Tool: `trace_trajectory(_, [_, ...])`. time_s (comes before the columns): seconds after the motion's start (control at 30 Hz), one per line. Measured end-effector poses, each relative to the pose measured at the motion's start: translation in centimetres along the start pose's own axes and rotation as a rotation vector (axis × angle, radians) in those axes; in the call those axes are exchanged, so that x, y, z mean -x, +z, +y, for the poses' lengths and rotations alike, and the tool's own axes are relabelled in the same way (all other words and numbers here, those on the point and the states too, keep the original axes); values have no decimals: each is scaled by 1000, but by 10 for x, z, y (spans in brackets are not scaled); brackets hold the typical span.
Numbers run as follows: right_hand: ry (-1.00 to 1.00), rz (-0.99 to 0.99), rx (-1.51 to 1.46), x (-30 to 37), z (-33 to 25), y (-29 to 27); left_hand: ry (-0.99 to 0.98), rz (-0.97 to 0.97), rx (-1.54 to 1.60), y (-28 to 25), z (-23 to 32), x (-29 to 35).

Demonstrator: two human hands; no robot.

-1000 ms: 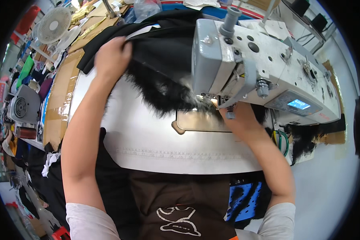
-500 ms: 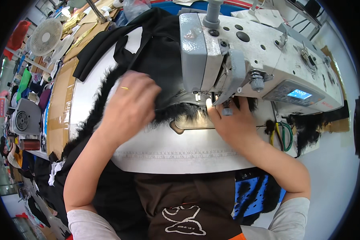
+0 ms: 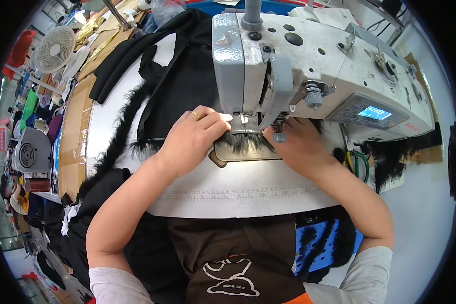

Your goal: Sewing a black fur trim onto a black fabric garment using an industrial sewing machine.

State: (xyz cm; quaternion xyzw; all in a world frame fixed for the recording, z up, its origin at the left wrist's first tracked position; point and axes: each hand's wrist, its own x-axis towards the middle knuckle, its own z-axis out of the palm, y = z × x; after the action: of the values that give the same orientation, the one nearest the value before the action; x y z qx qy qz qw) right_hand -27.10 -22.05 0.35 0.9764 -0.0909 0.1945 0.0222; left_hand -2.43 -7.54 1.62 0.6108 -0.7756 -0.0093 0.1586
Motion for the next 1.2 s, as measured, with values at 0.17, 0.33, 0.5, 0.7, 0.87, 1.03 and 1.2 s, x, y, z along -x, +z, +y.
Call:
trace_trajectory(0.17, [-171, -6, 170, 4, -12, -12, 69, -18, -9, 4, 6, 8])
trace_trajectory(0.33, [-242, -14, 178, 0, -27, -21, 125, -49, 73, 3, 7, 6])
trace_trajectory(0.5, [-127, -316, -1, -2, -28, -25, 104, -49, 97, 2, 2, 12])
trace_trajectory(0.7, [-76, -220, 61, -3, -4, -6, 73, -62, -23, 1, 5, 10])
trace_trajectory(0.87, [-65, -122, 22, 7, 16, 1, 71, -78, -41, 3, 3, 7])
trace_trajectory(1.03, [-142, -54, -76, 15, 20, 5, 223, 5, 28, 2, 1, 8])
trace_trajectory(1.2, [-129, -64, -79, 11, 19, 0, 168, -10, 4, 0, -3, 9])
